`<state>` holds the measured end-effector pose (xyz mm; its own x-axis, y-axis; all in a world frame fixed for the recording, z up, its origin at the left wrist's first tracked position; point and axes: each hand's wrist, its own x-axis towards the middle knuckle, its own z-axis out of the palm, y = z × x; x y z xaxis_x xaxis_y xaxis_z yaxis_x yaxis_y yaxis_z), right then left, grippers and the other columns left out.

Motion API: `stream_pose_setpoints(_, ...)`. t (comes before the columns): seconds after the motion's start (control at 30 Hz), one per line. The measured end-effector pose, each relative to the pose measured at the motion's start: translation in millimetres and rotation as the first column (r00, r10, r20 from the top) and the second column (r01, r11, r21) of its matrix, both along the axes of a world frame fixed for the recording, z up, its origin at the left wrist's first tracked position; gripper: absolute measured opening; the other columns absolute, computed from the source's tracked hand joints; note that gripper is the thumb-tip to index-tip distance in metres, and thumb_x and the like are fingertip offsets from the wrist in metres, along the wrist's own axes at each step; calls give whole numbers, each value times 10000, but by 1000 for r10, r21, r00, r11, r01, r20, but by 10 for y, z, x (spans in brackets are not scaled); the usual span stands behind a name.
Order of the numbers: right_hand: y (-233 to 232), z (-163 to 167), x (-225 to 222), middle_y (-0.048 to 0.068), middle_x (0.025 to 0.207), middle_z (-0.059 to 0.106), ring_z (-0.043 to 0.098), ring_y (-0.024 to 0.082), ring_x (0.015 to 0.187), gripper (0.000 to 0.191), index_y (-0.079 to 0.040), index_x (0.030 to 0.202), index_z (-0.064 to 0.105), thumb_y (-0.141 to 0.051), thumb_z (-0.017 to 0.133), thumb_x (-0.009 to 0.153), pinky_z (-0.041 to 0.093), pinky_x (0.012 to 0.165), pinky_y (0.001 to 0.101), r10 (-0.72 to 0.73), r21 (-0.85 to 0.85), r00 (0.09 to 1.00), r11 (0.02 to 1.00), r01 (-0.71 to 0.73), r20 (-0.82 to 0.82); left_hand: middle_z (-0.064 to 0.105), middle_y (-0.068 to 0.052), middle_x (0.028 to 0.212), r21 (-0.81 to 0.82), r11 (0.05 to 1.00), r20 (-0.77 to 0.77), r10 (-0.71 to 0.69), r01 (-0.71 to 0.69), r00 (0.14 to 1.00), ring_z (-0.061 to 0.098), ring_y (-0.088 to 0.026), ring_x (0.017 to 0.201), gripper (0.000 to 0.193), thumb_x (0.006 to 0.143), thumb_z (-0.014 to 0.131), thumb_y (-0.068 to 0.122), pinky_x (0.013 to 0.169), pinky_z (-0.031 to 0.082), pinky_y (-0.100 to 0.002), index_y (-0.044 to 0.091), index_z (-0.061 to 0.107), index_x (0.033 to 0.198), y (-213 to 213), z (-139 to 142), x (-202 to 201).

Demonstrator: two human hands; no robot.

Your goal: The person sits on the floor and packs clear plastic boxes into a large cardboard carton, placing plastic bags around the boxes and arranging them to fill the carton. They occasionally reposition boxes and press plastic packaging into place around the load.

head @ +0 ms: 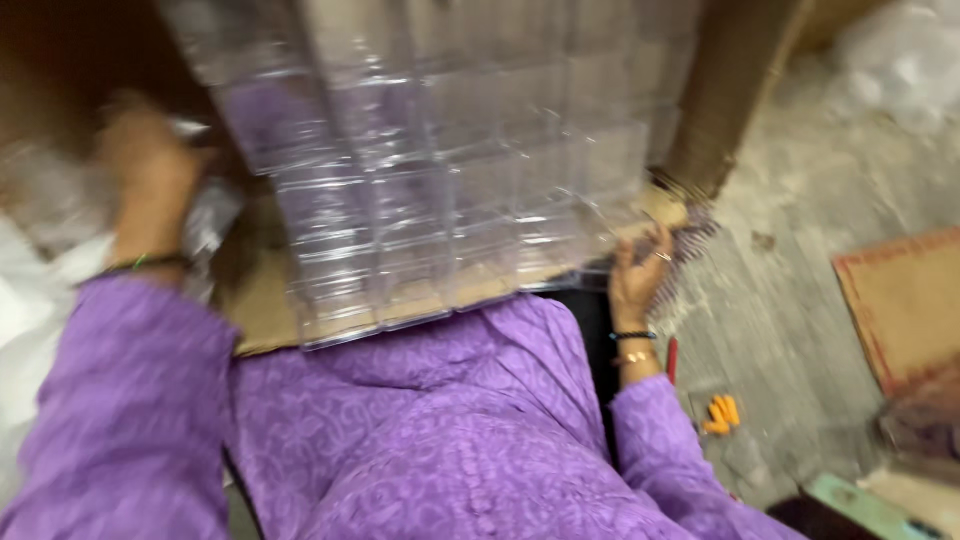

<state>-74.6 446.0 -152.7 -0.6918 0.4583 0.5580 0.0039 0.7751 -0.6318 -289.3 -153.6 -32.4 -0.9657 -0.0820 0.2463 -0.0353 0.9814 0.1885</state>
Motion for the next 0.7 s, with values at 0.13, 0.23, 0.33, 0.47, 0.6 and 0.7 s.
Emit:
stream_pose_setpoints(0.13, -1, 53, 21, 175, 1243, 612, 622, 271, 1132, 874, 13, 1498, 398, -553, 739, 927, 505, 998, 396, 151, -214, 988, 967, -140, 33, 636, -360, 1276, 66, 982, 84, 171, -177, 982, 657, -475, 1159, 1080, 745, 946, 498, 949, 539, -532, -178, 455, 1429, 121, 625, 966)
stream_pose_setpoints(0.23, 20, 99, 9, 158, 1240, 636, 640, 250, 1126, 763, -7, 1394, 478, -426, 857, 881, 528, 987, 380, 182, -236, 980, 959, -158, 83, 638, -326, 1270, 388, 921, 90, -19, -18, 996, 674, -458, 1139, 992, 717, 911, 488, 928, 558, -519, -110, 503, 1394, 69, 840, 2262)
stream_pose_setpoints(0.33, 45, 77, 19, 129, 1237, 614, 641, 196, 1090, 733, -27, 1301, 421, -279, 928, 835, 549, 962, 334, 282, -409, 959, 877, -251, 16, 639, -291, 1263, 746, 653, 330, -187, -134, 925, 691, -442, 1119, 910, 688, 877, 479, 908, 577, -507, -43, 551, 1360, -202, 842, 2790)
stream_pose_setpoints(0.47, 126, 14, 57, 61, 1171, 556, 586, 125, 983, 795, -57, 1355, 349, -135, 933, 820, 532, 863, 258, 400, -590, 908, 705, -393, -126, 642, -246, 1254, 717, -186, 557, -426, -671, 713, 713, -419, 1093, 813, 650, 831, 466, 881, 603, -490, 48, 616, 1313, 285, 190, 2872)
stream_pose_setpoints(0.6, 260, 134, 166, 41, 1018, 595, 614, 99, 917, 741, -68, 1375, 382, -161, 915, 869, 574, 849, 235, 279, -624, 954, 727, -287, -115, 669, -170, 1295, 604, 776, 678, -379, -183, 630, 657, -306, 1208, 886, 619, 905, 485, 972, 545, -405, 60, 595, 1332, 1260, -411, 2827)
stream_pose_setpoints(0.7, 299, 405, 376, 47, 1031, 636, 630, 114, 888, 656, -65, 1354, 417, -177, 874, 897, 569, 749, 260, 236, -747, 952, 594, -299, -194, 699, -250, 1262, 318, 946, 807, -241, -54, 539, 694, -354, 1180, 957, 694, 863, 617, 1006, 556, -408, -41, 577, 1328, 1732, -445, 2747)
